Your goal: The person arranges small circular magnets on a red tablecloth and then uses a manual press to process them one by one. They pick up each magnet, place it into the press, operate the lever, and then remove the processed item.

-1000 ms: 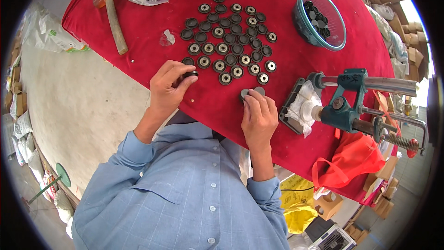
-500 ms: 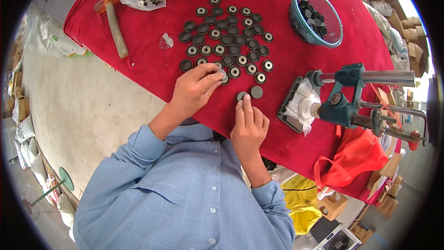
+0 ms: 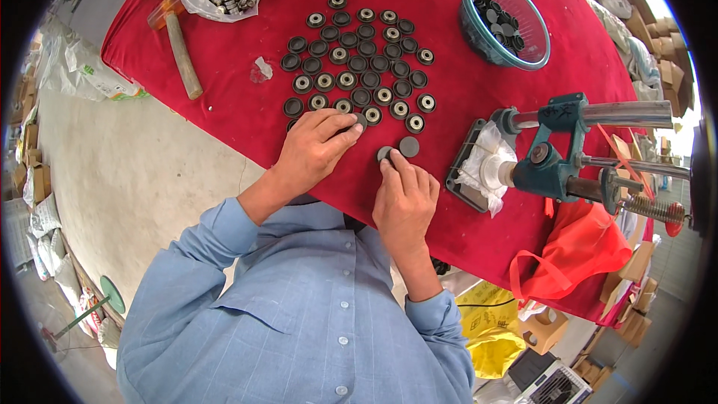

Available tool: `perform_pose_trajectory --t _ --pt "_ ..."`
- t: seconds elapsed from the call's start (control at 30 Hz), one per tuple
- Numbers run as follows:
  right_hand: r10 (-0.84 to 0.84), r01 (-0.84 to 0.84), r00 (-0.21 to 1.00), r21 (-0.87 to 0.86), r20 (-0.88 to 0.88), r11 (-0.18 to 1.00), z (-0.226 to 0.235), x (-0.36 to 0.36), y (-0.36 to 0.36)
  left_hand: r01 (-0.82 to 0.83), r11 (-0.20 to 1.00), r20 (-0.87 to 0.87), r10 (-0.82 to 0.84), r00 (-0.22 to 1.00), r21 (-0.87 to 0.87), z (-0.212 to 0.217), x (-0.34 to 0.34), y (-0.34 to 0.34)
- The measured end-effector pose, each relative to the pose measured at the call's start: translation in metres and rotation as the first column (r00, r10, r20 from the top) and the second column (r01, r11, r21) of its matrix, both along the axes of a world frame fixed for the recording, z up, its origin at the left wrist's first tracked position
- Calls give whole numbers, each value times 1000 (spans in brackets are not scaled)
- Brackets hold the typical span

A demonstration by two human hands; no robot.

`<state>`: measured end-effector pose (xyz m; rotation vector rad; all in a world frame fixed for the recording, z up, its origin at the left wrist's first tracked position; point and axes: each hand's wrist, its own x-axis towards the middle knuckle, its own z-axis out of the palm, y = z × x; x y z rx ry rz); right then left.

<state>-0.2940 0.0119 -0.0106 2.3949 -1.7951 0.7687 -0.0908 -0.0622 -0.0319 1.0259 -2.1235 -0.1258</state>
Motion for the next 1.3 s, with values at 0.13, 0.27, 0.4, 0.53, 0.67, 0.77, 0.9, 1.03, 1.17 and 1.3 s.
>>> perform_pose_trajectory --t 0.13,0.27,0.4,0.53,0.67,0.77,0.9,1.03,1.17,1.3 --pt "-46 39 983 40 180 998 11 -9 -15 -2 1000 44 2 999 -16 -1 -1 1" --pt "-106 95 952 50 286 994 18 -16 -40 -35 999 105 37 994 -20 1 -2 10" --pt "-132 118 956 67 263 991 16 -16 -83 -76 997 215 79 973 -22 7 0 22" --pt "-159 156 986 57 54 986 3 -10 -122 -66 997 154 61 986 32 4 0 21" --pt "-179 177 984 96 12 979 1 -4 -135 -97 992 8 97 995 80 6 6 24" --pt "-209 195 975 153 76 969 2 -2 -137 -286 948 -102 301 948 142 9 23 31" --pt "-181 118 933 211 310 970 1 -6 -141 -401 882 -37 422 906 247 9 50 33" --pt "-136 79 901 153 413 985 13 -19 -128 -350 876 -114 406 907 332 7 50 30" --pt "-82 61 907 64 414 996 11 -21 -111 -312 844 -195 427 883 436 7 48 31" --pt "10 -3 958 -23 285 1000 4 -17 -105 -311 862 -173 404 898 400 7 50 29"
